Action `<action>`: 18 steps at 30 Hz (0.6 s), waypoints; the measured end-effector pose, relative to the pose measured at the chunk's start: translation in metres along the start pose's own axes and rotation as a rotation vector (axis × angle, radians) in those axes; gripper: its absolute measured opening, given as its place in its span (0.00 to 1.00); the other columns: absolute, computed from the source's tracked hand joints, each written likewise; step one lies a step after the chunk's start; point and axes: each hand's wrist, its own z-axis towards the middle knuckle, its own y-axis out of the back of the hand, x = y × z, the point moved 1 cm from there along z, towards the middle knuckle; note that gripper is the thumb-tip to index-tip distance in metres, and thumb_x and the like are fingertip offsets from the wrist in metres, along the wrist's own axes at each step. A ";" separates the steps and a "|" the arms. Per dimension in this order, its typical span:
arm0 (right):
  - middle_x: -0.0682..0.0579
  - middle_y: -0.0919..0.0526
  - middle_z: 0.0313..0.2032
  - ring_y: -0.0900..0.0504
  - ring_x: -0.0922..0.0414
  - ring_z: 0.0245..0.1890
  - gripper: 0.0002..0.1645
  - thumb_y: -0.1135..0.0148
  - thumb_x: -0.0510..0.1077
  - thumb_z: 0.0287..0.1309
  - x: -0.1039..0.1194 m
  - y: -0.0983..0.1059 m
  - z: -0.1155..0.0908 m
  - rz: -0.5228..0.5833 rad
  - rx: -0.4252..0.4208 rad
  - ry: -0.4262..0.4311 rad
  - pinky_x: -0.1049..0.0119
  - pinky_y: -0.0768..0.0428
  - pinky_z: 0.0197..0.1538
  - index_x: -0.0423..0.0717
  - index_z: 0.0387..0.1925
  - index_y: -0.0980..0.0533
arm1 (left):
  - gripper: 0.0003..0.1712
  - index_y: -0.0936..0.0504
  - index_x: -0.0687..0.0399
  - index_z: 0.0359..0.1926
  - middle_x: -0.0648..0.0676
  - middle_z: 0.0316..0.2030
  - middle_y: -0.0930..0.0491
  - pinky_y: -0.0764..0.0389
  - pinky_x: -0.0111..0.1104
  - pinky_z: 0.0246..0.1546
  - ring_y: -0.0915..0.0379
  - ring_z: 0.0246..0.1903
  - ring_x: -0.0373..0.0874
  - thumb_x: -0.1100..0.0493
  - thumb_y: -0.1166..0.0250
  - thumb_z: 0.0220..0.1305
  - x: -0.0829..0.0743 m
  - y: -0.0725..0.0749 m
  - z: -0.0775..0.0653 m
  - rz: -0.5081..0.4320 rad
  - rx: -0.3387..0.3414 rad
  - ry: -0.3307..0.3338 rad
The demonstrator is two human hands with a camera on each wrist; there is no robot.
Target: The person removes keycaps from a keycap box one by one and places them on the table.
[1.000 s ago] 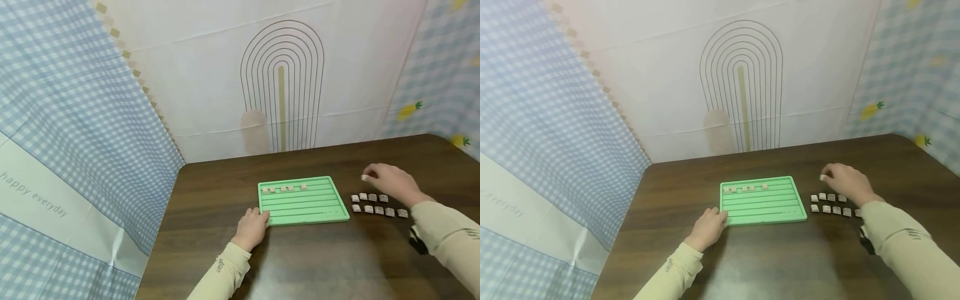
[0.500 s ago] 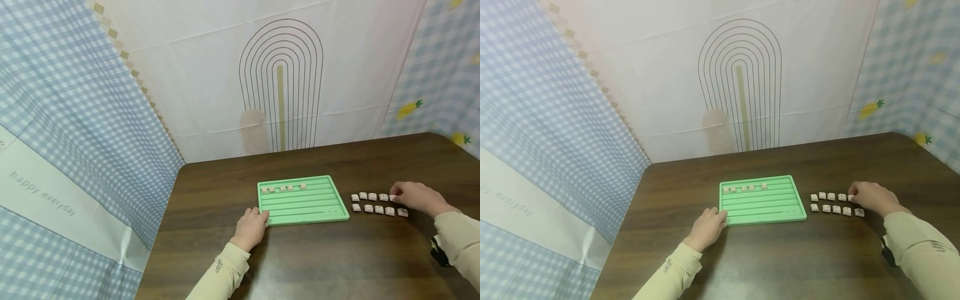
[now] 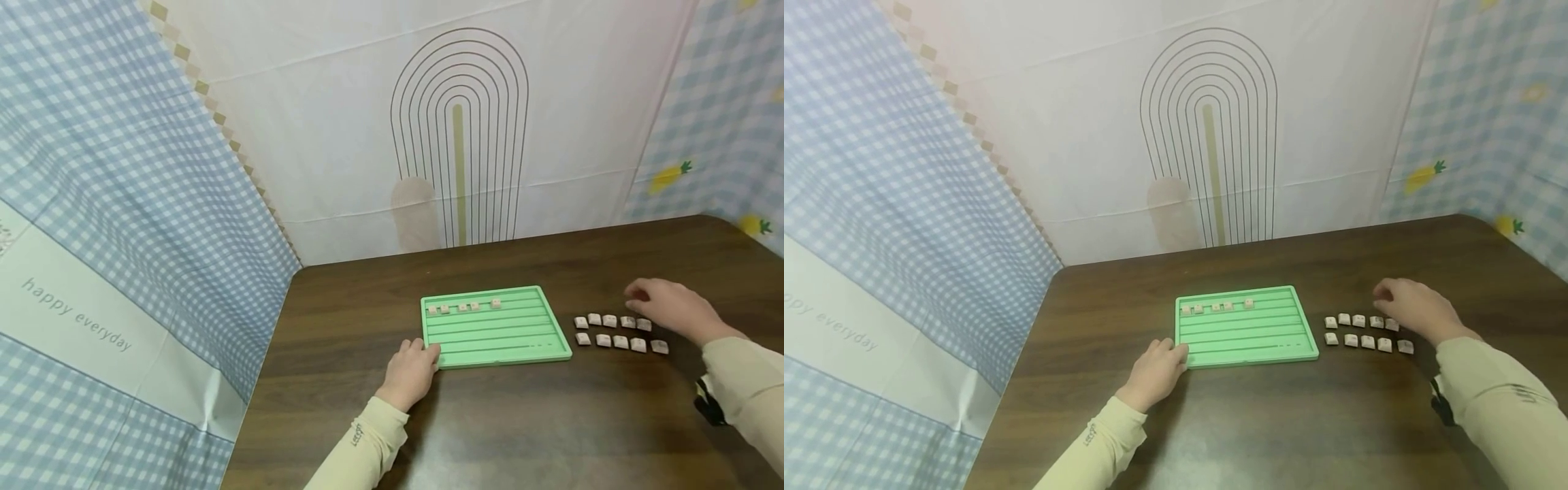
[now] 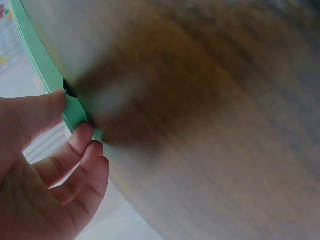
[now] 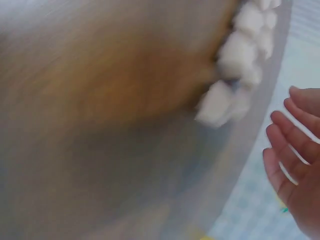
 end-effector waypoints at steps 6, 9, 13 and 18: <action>0.32 0.21 0.46 0.23 0.40 0.42 0.19 0.45 0.44 0.60 0.061 -0.006 0.037 0.031 -0.070 0.125 0.44 0.24 0.38 0.35 0.47 0.26 | 0.04 0.26 0.50 0.33 0.55 0.30 0.24 0.27 0.32 0.22 0.35 0.26 0.46 0.56 0.39 0.59 0.001 -0.001 0.000 0.017 -0.007 -0.017; 0.34 0.20 0.46 0.23 0.41 0.43 0.17 0.44 0.42 0.58 0.097 -0.019 0.055 0.044 -0.072 0.178 0.43 0.24 0.42 0.36 0.46 0.25 | 0.04 0.25 0.50 0.33 0.54 0.29 0.24 0.27 0.32 0.22 0.35 0.26 0.46 0.56 0.39 0.59 0.001 0.000 0.000 0.019 -0.012 -0.019; 0.36 0.21 0.46 0.24 0.40 0.45 0.16 0.41 0.41 0.56 0.134 -0.041 0.071 0.005 -0.057 0.226 0.42 0.23 0.42 0.41 0.46 0.24 | 0.05 0.26 0.50 0.31 0.53 0.28 0.25 0.29 0.31 0.21 0.36 0.25 0.45 0.56 0.38 0.58 0.001 0.000 -0.001 0.016 -0.011 -0.014; 0.39 0.21 0.45 0.24 0.41 0.44 0.17 0.40 0.42 0.55 0.160 -0.063 0.082 -0.078 -0.064 0.243 0.44 0.22 0.39 0.43 0.48 0.25 | 0.06 0.27 0.49 0.29 0.52 0.27 0.26 0.32 0.29 0.19 0.37 0.25 0.44 0.55 0.38 0.58 0.004 -0.002 -0.001 0.030 -0.012 -0.015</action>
